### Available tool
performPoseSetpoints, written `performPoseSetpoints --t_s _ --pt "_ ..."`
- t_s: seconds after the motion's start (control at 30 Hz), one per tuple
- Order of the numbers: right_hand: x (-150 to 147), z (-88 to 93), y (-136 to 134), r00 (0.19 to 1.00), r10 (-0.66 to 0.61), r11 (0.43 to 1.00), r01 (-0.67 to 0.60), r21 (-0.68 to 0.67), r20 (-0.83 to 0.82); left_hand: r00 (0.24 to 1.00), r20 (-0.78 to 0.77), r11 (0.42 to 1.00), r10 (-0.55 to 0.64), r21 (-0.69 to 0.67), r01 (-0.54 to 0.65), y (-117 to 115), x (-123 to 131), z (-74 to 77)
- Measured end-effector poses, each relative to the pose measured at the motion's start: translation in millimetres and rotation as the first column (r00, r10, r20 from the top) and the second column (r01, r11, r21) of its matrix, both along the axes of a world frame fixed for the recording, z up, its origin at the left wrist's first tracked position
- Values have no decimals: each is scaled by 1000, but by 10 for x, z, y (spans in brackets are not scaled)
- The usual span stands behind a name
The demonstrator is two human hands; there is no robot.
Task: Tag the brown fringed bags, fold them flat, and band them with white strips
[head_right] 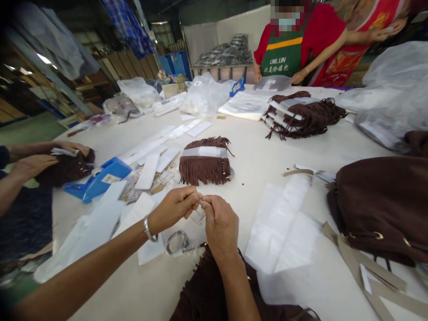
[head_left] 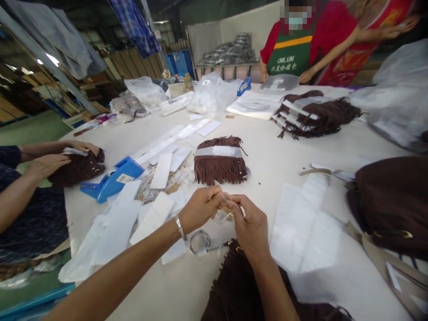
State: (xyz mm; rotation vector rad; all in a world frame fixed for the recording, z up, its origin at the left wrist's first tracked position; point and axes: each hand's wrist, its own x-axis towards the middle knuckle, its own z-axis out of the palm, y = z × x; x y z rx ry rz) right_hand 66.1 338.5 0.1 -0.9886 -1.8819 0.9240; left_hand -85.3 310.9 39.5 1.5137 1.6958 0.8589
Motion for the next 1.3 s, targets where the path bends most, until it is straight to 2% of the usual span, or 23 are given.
performPoseSetpoints --t_s 0.1,0.2,0.3,0.33,0.4,0.47,0.5,0.57,0.6,0.63,0.7,0.8,0.9,0.97,1.03,1.07,1.13,1.23,1.3 --pt "0 23 -5 999 20 998 -22 -67 -36 934 350 989 78 -142 -29 -35 -17 -34" --pt "0 20 3 996 59 988 -68 -138 -69 788 593 964 165 -264 -3 -91 -52 -62" --pt "-3 -7 16 992 114 971 -124 -205 -62 666 709 940 231 -340 36 -147 -93 -116" --pt "-7 -19 20 990 131 966 -139 -216 -53 652 720 938 237 -345 40 -163 -103 -144" --pt "-18 -46 27 988 153 963 -154 -223 -24 679 699 942 223 -333 33 -194 -111 -208" --pt "-28 -70 36 988 151 965 -145 -217 14 783 589 955 198 -295 -20 -248 -90 -270" --pt "-28 -79 41 989 142 968 -132 -212 33 859 475 964 190 -256 -71 -294 -65 -293" --pt "-13 -88 50 992 116 975 -103 -198 57 977 145 983 159 -115 -143 -430 23 -325" --pt "3 -91 54 993 100 978 -86 -191 66 991 -43 991 130 -29 -131 -514 82 -340" --pt "22 -98 59 994 83 980 -67 -186 76 975 -210 997 71 36 -65 -601 147 -362" --pt "57 -143 80 993 46 983 -26 -179 107 882 -463 989 -85 70 132 -747 262 -445" --pt "52 -289 150 988 23 983 6 -184 153 643 -743 955 -188 13 295 -831 306 -610" --pt "12 -417 216 988 37 977 -3 -212 153 453 -864 928 -219 -41 370 -780 260 -612" --pt "1 -449 232 988 57 973 -23 -231 141 366 -902 904 -230 -58 425 -700 250 -493" --pt "14 -434 212 984 58 973 -17 -232 171 319 -924 867 -209 -24 498 -603 258 -346" --pt "26 -411 189 978 41 976 5 -219 203 317 -929 848 -190 7 530 -556 261 -288" --pt "50 -350 135 960 -4 984 54 -172 282 364 -917 838 -165 65 542 -479 246 -251" --pt "47 -301 92 944 -8 985 64 -159 329 456 -866 903 -207 10 430 -441 188 -422" --pt "35 -302 97 931 -19 981 89 -174 364 558 -811 927 -178 52 371 -495 169 -585"
